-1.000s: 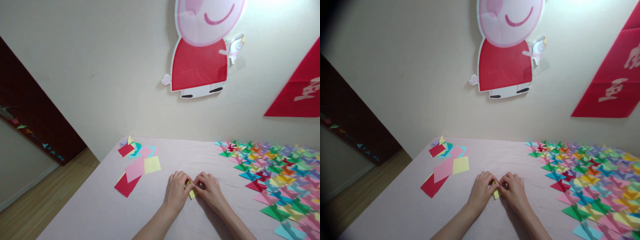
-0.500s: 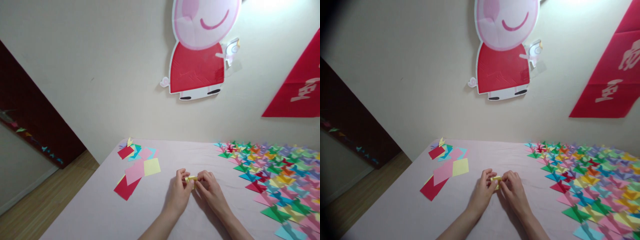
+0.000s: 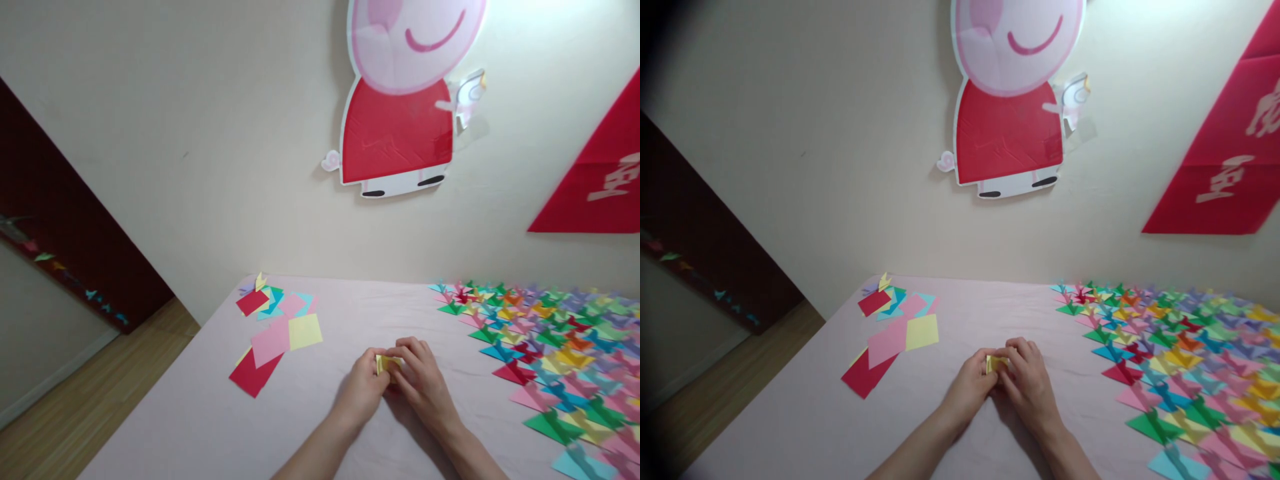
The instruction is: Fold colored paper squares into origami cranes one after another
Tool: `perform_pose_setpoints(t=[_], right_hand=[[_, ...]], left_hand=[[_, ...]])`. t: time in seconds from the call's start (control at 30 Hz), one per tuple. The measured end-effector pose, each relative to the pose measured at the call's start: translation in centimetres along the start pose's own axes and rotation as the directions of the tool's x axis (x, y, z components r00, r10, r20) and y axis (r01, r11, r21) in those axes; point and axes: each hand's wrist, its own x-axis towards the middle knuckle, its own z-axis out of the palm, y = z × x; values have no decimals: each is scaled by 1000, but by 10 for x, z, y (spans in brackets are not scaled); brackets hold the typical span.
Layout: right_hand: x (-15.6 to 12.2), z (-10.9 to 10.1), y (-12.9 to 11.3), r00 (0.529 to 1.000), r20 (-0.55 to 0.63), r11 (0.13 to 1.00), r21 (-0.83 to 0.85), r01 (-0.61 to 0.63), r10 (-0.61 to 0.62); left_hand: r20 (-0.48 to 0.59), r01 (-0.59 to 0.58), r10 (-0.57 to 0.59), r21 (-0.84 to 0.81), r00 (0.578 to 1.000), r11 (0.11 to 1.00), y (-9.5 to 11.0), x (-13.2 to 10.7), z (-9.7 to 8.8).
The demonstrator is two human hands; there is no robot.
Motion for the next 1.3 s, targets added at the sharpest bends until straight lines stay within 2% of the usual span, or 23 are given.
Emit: perform_pose_setpoints(t=[0.07,0.2,0.37,0.5,0.67,0.83,1.13,1.3], right_hand=[[0,-1,0,1000,0,1000,-4,-2,2],[1,-1,0,996,73,999,15,-41,40],[1,-1,-2,988,47,982,114,-151,147],[2,-3,-5,984,103,962,218,-164,144],[2,-4,-3,954,128,906,301,-299,272],[2,-2,-1,936,142,864,361,-351,321],[-1,-1,2,880,119,729,515,-450,459],[-1,-1,1,881,123,727,518,-450,457]], left_hand=[[-6,-21,21,6,1000,1000,-2,1,0],[-6,-21,21,-24,1000,999,-4,2,1],[75,15,-1,-191,997,981,6,2,4],[127,42,-13,-234,992,971,18,0,2],[198,98,-47,-254,979,962,26,-2,-4],[240,113,-49,-259,969,959,28,-3,-8],[130,73,-39,-268,991,961,26,-2,-1],[67,47,-32,-224,997,973,29,-5,3]])
